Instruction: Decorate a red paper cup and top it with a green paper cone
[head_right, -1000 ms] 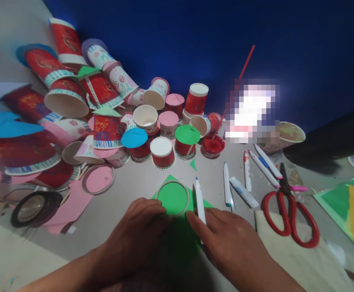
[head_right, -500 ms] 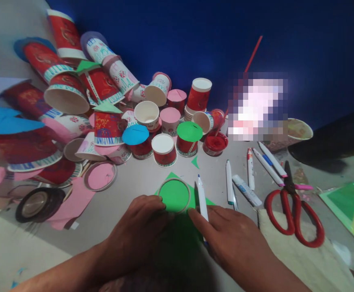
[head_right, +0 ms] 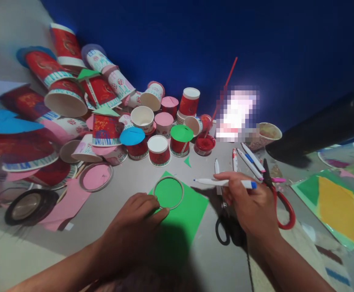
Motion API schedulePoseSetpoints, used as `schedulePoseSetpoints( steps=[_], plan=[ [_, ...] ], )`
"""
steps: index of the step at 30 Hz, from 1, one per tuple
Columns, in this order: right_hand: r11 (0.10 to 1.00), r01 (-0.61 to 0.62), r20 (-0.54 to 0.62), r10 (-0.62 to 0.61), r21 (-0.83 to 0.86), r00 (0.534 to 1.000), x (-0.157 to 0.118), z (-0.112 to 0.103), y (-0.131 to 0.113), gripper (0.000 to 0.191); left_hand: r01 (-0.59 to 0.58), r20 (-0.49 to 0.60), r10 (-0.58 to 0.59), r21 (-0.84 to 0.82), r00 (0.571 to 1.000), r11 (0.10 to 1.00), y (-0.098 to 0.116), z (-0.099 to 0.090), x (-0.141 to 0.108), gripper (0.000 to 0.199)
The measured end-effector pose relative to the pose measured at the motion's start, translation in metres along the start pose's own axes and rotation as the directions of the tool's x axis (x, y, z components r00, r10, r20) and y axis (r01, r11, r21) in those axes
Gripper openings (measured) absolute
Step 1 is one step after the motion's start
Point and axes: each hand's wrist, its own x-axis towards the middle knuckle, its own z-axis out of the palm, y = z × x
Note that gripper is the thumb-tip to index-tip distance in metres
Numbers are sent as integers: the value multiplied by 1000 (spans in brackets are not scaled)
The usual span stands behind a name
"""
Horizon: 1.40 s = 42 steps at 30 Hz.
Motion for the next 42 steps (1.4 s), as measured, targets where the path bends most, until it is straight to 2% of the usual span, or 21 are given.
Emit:
schedulePoseSetpoints(
  steps=[2, 4, 8, 11, 14, 18, 23, 27, 34, 38, 42],
  plan=[
    [963, -149, 2, 152, 223, 988, 9, 4, -2, 34, -17, 21, 16, 46, 1000, 999, 0, -2, 1, 22],
    [907, -246, 40, 247, 342, 968, 16, 6, -7, 35, -18, 61, 13, 85, 998, 996, 1, -3, 0, 28],
    [834, -404, 174, 365, 375, 915, 19, 8, -19, 38, -27, 112, 15, 105, 994, 994, 2, -5, -1, 41],
    [856, -405, 212, 352, 320, 912, 15, 8, -25, 38, -17, 93, 6, 118, 996, 993, 4, -5, -2, 45],
    [918, -309, 150, 279, 248, 949, 9, 12, -29, 40, -3, 58, -4, 129, 998, 992, 6, -5, -3, 47],
    [994, -110, 52, 109, 6, 993, 3, 20, -38, 38, 24, 50, -30, 127, 998, 992, 8, -3, -5, 45],
    [957, 103, 127, -70, -271, 989, -1, 29, -49, 23, 43, 80, -51, 102, 995, 994, 9, -2, -6, 47],
    [888, 304, 260, -221, -345, 940, -3, 40, -50, 15, 68, 80, -74, 81, 994, 994, 11, -3, -7, 49],
    [764, 551, 456, -381, -334, 804, -1, 59, -47, 13, 120, 126, -124, 40, 984, 992, 15, -6, -6, 43],
    [688, 647, 503, -453, -328, 736, 3, 64, -43, 13, 148, 129, -147, 2, 981, 989, 16, -8, -5, 36],
    [648, 690, 521, -487, -323, 701, 6, 69, -39, 13, 150, 139, -146, -21, 980, 988, 17, -11, -3, 37]
  ],
)
